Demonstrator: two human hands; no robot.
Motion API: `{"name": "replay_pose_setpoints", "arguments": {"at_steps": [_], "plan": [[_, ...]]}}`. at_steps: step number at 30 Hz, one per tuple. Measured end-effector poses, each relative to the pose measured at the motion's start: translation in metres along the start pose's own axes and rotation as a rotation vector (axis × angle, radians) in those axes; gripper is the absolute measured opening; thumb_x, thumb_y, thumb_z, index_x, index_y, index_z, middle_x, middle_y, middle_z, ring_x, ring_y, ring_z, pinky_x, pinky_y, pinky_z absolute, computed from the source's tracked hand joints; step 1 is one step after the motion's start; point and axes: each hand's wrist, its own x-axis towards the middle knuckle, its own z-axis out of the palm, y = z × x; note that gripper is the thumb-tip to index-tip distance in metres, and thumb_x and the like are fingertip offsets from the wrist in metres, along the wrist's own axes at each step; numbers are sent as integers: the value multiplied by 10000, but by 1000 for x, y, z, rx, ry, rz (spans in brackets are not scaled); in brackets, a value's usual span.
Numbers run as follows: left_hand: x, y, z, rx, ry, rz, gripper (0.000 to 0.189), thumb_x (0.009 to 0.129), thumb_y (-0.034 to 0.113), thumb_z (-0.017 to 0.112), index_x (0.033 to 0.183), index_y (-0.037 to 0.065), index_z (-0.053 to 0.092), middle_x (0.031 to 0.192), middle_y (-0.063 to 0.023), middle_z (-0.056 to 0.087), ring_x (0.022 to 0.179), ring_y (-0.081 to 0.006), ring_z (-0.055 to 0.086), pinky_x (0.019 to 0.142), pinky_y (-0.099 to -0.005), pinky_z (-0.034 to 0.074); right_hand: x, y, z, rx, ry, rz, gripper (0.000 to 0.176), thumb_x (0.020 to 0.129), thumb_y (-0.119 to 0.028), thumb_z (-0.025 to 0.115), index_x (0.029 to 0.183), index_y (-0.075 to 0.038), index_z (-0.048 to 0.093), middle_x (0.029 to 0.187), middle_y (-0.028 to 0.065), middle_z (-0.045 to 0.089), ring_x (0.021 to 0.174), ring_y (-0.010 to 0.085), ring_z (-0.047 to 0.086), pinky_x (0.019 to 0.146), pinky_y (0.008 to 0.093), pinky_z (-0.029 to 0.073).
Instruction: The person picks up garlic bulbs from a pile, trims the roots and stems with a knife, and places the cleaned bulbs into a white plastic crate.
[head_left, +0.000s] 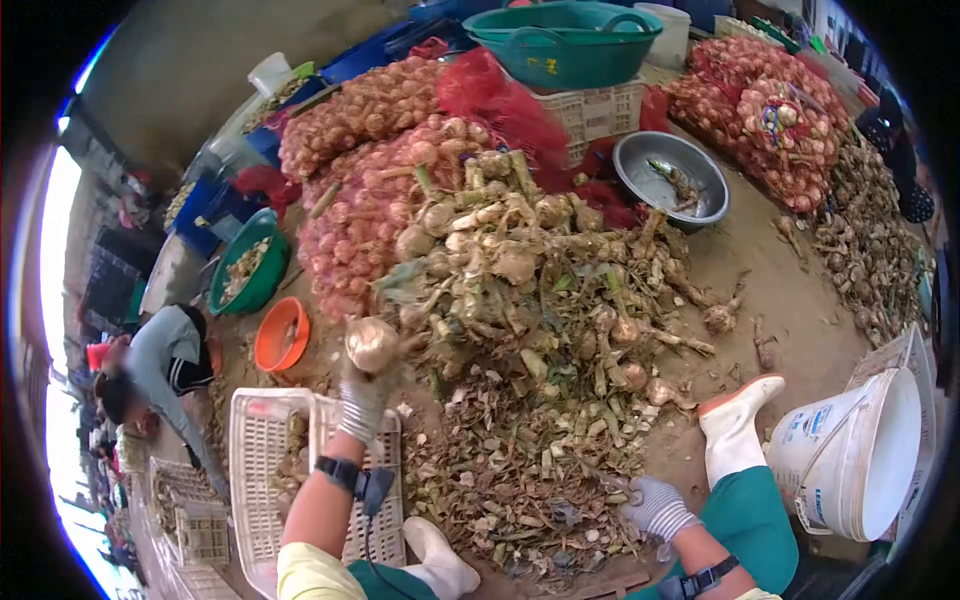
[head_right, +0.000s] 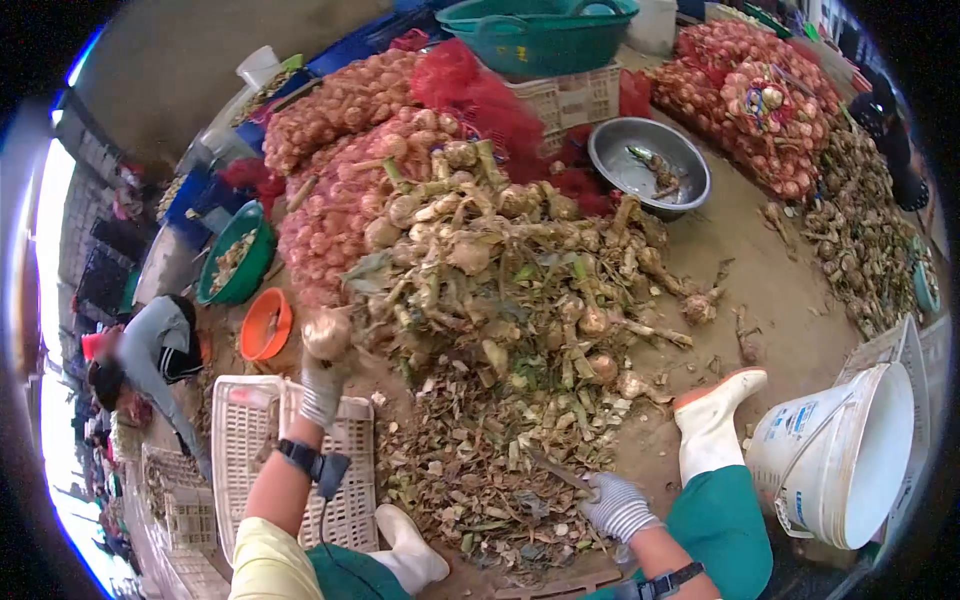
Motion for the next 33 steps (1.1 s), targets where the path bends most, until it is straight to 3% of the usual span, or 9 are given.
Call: {"name": "replay_pose_setpoints", "arguments": {"at_steps": [9, 14, 18, 21, 24, 26, 30, 32, 33], "plan": [[-151, 69, 19, 375, -504, -22, 434, 831, 360, 530, 1201, 157, 430, 1136, -56, 514, 1014, -215, 500, 935, -362, 414, -56, -64, -3, 179, 368, -439, 202, 673, -236, 624, 774, -67, 580, 743, 137, 543, 730, 340, 549, 641, 399, 453], [-214, 72, 24, -138, -653, -86, 397, 879, 285, 469, 1242, 141, 400, 1222, -65, 478, 1083, -214, 475, 972, -355, 386, -106, -132, -1, 47, 454, -807, 100, 682, -128, 543, 768, -84, 570, 718, 127, 539, 650, 319, 552, 582, 391, 471], [-244, 67, 9, 253, -826, -131, 421, 933, 268, 349, 1314, 92, 331, 1313, -86, 408, 1175, -201, 424, 1004, -354, 357, -125, -143, 17, -12, 504, -974, 132, 634, -142, 600, 742, -71, 577, 691, 118, 548, 607, 308, 557, 548, 381, 465], [-259, 67, 10, -1546, -684, -859, 429, 948, 305, 290, 1302, 70, 341, 1295, -124, 417, 1141, -233, 462, 998, -353, 368, -148, -148, 17, -74, 504, -1004, 157, 595, -138, 615, 730, -73, 570, 666, 112, 537, 600, 308, 551, 548, 384, 465], [-274, 92, 16, -1620, -680, -865, 432, 950, 312, 276, 1299, 66, 346, 1291, -126, 422, 1147, -234, 458, 998, -356, 370, -158, -143, 22, -132, 488, -1002, 185, 559, -132, 627, 726, -77, 570, 664, 113, 542, 603, 308, 556, 549, 382, 468], [-282, 127, 28, -688, -332, -897, 419, 948, 288, 294, 1303, 72, 345, 1293, -131, 420, 1146, -230, 459, 1000, -353, 364, -157, -139, 24, -180, 515, -1019, 192, 548, -133, 631, 725, -83, 572, 672, 111, 551, 611, 308, 562, 547, 383, 466], [-303, 99, 22, -268, -619, -324, 352, 928, 233, 354, 1249, 100, 410, 1248, -83, 470, 1110, -214, 476, 985, -361, 369, -152, -130, 23, -310, 494, -924, 147, 625, -84, 591, 771, -70, 601, 719, 131, 600, 678, 291, 608, 623, 379, 493], [-292, 139, 24, 892, -666, 527, 331, 896, 268, 426, 1188, 113, 454, 1184, -55, 513, 1072, -211, 489, 979, -359, 365, -136, -124, 15, -295, 316, -482, 232, 699, -84, 554, 919, -41, 611, 805, 172, 632, 750, 300, 631, 669, 386, 503], [-291, 146, 22, 824, -810, 652, 379, 825, 316, 524, 1148, 125, 470, 1122, -52, 535, 1055, -216, 486, 989, -358, 341, -124, -110, 2, -129, 237, -283, 260, 724, -88, 534, 969, -33, 603, 834, 185, 634, 766, 305, 634, 674, 391, 504]]}}
